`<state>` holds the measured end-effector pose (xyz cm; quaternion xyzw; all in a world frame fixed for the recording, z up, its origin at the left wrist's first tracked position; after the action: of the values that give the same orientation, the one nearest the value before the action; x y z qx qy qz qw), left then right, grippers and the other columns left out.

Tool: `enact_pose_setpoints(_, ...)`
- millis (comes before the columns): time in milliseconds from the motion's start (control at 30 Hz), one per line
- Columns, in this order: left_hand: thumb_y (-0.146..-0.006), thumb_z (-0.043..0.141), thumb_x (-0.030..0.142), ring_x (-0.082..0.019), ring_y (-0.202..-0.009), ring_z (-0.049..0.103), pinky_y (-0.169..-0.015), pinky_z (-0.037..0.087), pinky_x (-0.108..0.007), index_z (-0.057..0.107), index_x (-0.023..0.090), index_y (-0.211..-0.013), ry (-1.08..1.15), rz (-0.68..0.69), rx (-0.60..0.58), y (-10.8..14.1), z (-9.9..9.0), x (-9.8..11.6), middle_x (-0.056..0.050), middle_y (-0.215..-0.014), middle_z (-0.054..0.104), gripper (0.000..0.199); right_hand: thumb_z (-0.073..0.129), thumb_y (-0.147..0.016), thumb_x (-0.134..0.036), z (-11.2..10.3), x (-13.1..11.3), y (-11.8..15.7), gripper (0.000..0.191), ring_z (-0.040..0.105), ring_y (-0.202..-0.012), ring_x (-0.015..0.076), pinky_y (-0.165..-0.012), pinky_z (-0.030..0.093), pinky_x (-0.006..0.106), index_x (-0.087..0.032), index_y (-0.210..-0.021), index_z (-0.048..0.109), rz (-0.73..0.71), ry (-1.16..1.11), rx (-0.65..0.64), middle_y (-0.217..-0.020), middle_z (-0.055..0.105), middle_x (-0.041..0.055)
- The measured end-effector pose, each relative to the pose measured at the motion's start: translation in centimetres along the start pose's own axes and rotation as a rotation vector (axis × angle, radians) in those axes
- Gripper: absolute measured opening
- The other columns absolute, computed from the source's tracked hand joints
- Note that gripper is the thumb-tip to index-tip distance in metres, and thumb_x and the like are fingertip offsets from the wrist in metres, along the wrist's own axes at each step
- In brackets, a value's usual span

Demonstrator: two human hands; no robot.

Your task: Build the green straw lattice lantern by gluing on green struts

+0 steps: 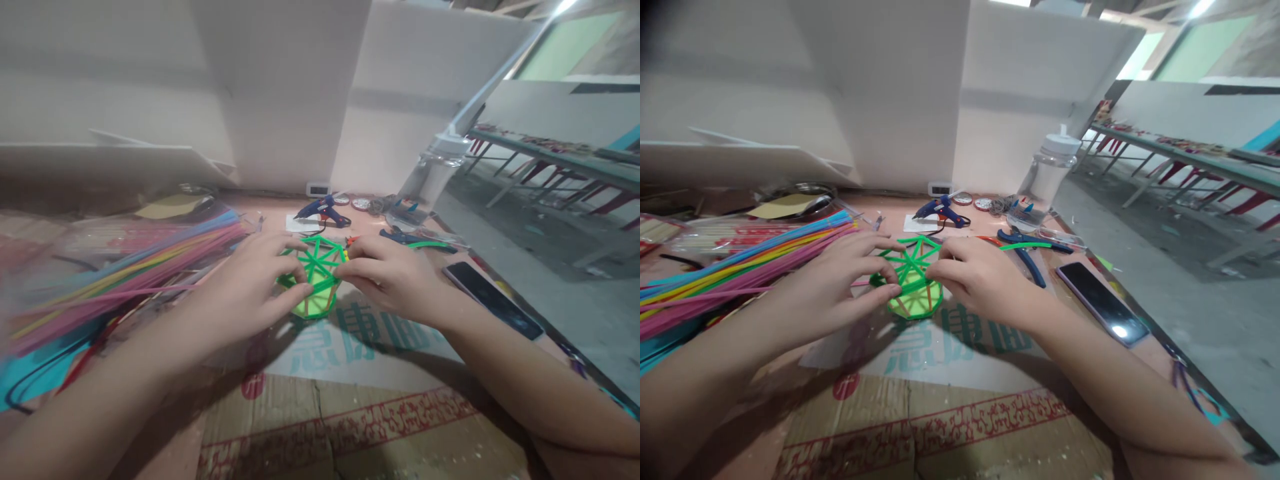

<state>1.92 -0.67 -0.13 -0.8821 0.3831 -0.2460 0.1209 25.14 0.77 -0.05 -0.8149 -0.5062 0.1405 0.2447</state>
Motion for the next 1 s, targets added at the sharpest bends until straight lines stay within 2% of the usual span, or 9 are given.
enact_pose_setpoints(233,-0.1,0.057,0.037,-0.031,-0.121,0.059,-0.1,0.049,-0.05,0.073,0.023,-0.087,-0.026,0.017,0.002,0.1,0.0,-0.1,-0.009,-0.121,0.068,0.025,0.058,-0.1,-0.017,-0.2,0.6,-1.3,0.016,0.054,-0.078,0.0181,-0.07,0.041,0.031,-0.018,-0.094,0.073,-0.082,-0.009,-0.053,-0.084,0.062,0.0047)
enact_pose_setpoints(500,-0.099,0.056,0.036,-0.032,-0.12,0.06,-0.099,0.048,-0.051,0.072,0.022,-0.086,-0.025,0.023,-0.015,0.0,0.1,-0.1,-0.01,-0.117,0.069,0.025,0.058,-0.098,-0.017,-0.2,0.4,-1.6,0.015,0.059,-0.087,0.0193,-0.076,0.045,0.031,-0.018,-0.091,0.071,-0.012,-0.09,-0.116,-0.09,0.065,0.0065)
enact_pose_setpoints(600,-0.098,0.059,0.036,-0.032,-0.12,0.058,-0.101,0.048,-0.053,0.069,0.022,-0.088,-0.033,-0.013,0.003,0.2,-0.1,-0.2,-0.01,-0.12,0.067,0.02,0.057,-0.099,-0.018,-0.2,0.1,-1.6,0.017,0.058,-0.083,0.0192,-0.072,0.044,0.031,-0.018,-0.09,0.071,0.0,-0.05,-0.084,-0.085,0.063,0.0059)
enact_pose_setpoints(667,-0.096,0.063,0.039,-0.033,-0.121,0.057,-0.102,0.047,-0.054,0.067,0.021,-0.091,-0.062,-0.041,0.055,0.3,-0.3,-0.1,-0.011,-0.124,0.064,0.019,0.056,-0.1,-0.018,-0.3,-0.1,-1.5,0.018,0.057,-0.079,0.0185,-0.069,0.043,0.03,-0.017,-0.09,0.071,-0.006,-0.011,-0.037,-0.083,0.063,0.0053)
enact_pose_setpoints(800,-0.102,0.057,0.036,-0.031,-0.131,0.052,-0.111,0.041,-0.057,0.068,0.022,-0.114,-0.071,0.0,0.196,0.3,-0.4,0.5,-0.012,-0.135,0.061,0.022,0.056,-0.1,-0.014,-0.9,-0.7,-1.3,0.019,0.057,-0.078,0.0182,-0.068,0.043,0.03,-0.016,-0.088,0.071,-0.048,0.052,0.087,-0.081,0.065,0.0062)
enact_pose_setpoints(867,-0.105,0.052,0.032,-0.03,-0.138,0.049,-0.117,0.037,-0.056,0.067,0.025,-0.125,-0.046,0.044,0.222,0.3,-0.1,0.8,-0.011,-0.142,0.059,0.026,0.057,-0.098,-0.012,-1.1,-1.2,-1.3,0.019,0.057,-0.077,0.0186,-0.067,0.043,0.031,-0.015,-0.086,0.072,-0.066,0.081,0.107,-0.081,0.066,0.007)
enact_pose_setpoints(933,-0.106,0.051,0.031,-0.029,-0.141,0.047,-0.119,0.035,-0.055,0.069,0.026,-0.125,0.006,0.066,0.21,0.3,0.3,1.1,-0.009,-0.145,0.059,0.027,0.057,-0.098,-0.01,-1.3,-1.9,-1.4,0.021,0.056,-0.076,0.0184,-0.066,0.041,0.031,-0.015,-0.085,0.073,-0.09,0.108,0.119,-0.079,0.066,0.0069)
enact_pose_setpoints(1000,-0.106,0.05,0.031,-0.028,-0.139,0.049,-0.118,0.037,-0.052,0.072,0.024,-0.118,0.08,0.067,0.195,0.3,0.7,1.3,-0.009,-0.143,0.061,0.026,0.057,-0.098,-0.01,-1.6,-2.6,-1.6,0.022,0.053,-0.073,0.0179,-0.065,0.039,0.031,-0.016,-0.086,0.074,-0.105,0.146,0.131,-0.077,0.064,0.0056)
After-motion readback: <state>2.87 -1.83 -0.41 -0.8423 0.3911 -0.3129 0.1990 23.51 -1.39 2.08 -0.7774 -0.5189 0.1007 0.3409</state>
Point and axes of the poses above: each hand's wrist, its own y-axis away from the middle knuckle, its own z-axis out of the palm, x = y × z, the point moved 2 cm from there along -y, towards the middle knuckle
